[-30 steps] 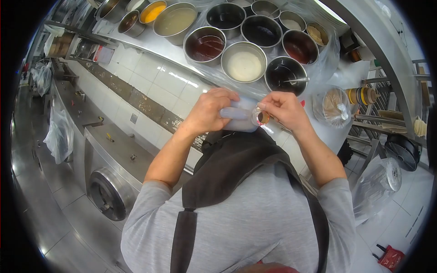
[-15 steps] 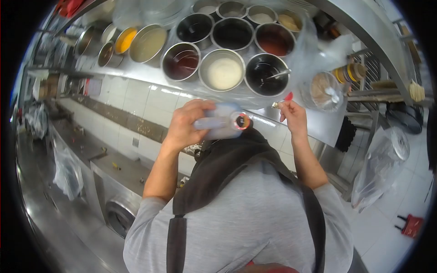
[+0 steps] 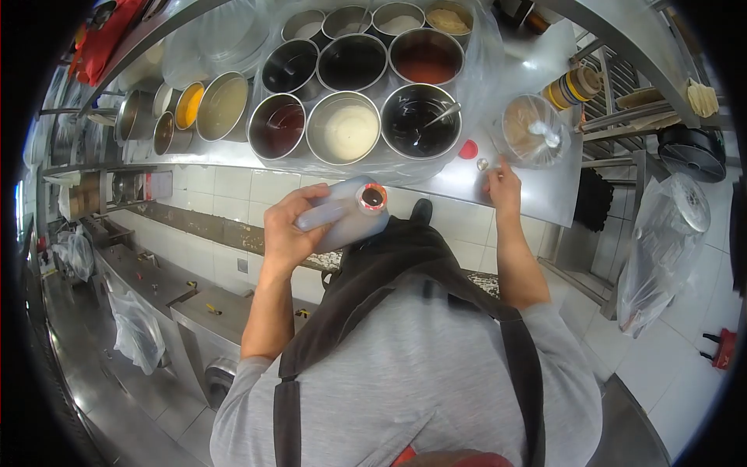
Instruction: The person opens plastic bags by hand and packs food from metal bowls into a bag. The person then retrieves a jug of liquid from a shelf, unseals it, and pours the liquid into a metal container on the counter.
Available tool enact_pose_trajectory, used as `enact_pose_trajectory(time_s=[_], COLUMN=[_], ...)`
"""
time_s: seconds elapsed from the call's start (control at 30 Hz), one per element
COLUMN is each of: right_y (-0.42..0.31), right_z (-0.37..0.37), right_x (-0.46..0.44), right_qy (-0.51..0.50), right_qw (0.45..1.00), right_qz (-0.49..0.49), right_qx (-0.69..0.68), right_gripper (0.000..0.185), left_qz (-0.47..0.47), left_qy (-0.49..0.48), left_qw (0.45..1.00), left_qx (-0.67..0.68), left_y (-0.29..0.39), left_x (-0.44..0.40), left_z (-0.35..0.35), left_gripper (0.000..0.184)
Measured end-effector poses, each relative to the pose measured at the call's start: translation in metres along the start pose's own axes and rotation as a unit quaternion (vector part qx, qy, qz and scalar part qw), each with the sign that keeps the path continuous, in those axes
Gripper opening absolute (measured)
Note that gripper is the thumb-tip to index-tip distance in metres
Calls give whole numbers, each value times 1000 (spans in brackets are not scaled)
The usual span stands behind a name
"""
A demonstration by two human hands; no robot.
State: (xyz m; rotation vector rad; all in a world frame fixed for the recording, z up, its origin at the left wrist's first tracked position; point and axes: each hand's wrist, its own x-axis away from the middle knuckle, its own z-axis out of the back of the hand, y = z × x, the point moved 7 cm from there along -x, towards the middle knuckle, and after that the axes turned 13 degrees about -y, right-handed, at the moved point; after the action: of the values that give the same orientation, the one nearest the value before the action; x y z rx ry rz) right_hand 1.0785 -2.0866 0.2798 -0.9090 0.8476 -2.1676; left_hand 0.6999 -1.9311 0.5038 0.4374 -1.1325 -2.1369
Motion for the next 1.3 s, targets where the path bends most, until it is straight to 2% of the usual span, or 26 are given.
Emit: enact_pose_trajectory(time_s=[0.07, 0.1, 0.13, 0.17, 0.2, 0.23, 0.3, 0.33, 0.37, 0.4, 0.43, 0.47, 0.5, 0.53, 0.6, 0.63, 0.73, 0.8, 0.87, 1.07, 1.13, 1.2, 1.3], right_y=[-3, -5, -16, -27, -31, -38, -60, -67, -67, -66, -48, -33, -63, -71, -82, -82, -69, -74, -81, -112, -122, -154, -167], right_z=[3, 4, 7, 9, 3, -7, -22, -29, -35, -35, -36, -42, -29, -19, 1, 13, 32, 36, 47, 65, 66, 60, 59], right_x=[19, 31, 43, 54, 61, 67, 77, 80, 83, 84, 86, 91, 98, 102, 104, 105, 97, 91, 88, 75, 73, 74, 72], right_qy=[-9, -11, 5, 21, 15, -11, -43, -69, -96, -103, -69, -32, -59, -66, -53, 2, 41, 25, 65, 87, 90, 100, 127], right_qw=[996, 996, 992, 980, 980, 974, 967, 958, 942, 943, 880, 786, 771, 776, 727, 777, 827, 834, 871, 918, 918, 934, 939], right_qz=[-26, -23, 50, 123, 128, 149, 175, 118, 58, 62, -18, -99, -48, -49, -35, -63, -66, -35, -41, -30, -44, -41, -82], right_qx=[-84, -83, -119, -155, -153, -169, -182, -250, -316, -311, -470, -610, -633, -626, -684, -627, -556, -550, -486, -385, -382, -341, -307], right_gripper=[44, 44, 43, 43, 43, 40, 39, 41, 47, 47, 55, 63, 67, 67, 71, 74, 75, 77, 76, 73, 72, 75, 69], left_qz=[16, 29, 30, 70, 110, 112, 148, 147, 165, 182, 182, 203, 223, 222, 222, 218, 251, 275, 272, 274, 280, 263, 272], left_qy=[10, 20, 26, 28, 31, 38, 30, 37, 19, 1, 10, 4, -1, 7, -43, -39, -49, -41, -50, -66, -70, -62, -66], left_qw=[1000, 999, 998, 993, 984, 983, 905, 904, 874, 840, 838, 809, 777, 772, 729, 724, 687, 665, 641, 561, 534, 507, 494], left_qx=[20, 41, 40, 90, 139, 140, 397, 400, 456, 511, 514, 551, 589, 595, 646, 653, 680, 693, 716, 778, 794, 819, 823], left_y=[5, 7, 12, 9, 7, 12, 12, 15, 16, 18, 21, 21, 21, 17, 10, 5, -6, -9, -19, -38, -43, -47, -49], left_x=[-3, -6, -9, -11, -13, -17, -27, -33, -38, -42, -46, -50, -53, -57, -68, -73, -81, -83, -86, -89, -88, -89, -89], left_z=[-3, -5, -6, -8, -12, -14, -33, -38, -49, -62, -69, -83, -97, -106, -135, -141, -158, -158, -164, -178, -184, -188, -187], left_gripper=[15, 15, 15, 19, 25, 25, 35, 35, 36, 36, 36, 36, 36, 36, 37, 37, 39, 36, 36, 38, 39, 39, 39])
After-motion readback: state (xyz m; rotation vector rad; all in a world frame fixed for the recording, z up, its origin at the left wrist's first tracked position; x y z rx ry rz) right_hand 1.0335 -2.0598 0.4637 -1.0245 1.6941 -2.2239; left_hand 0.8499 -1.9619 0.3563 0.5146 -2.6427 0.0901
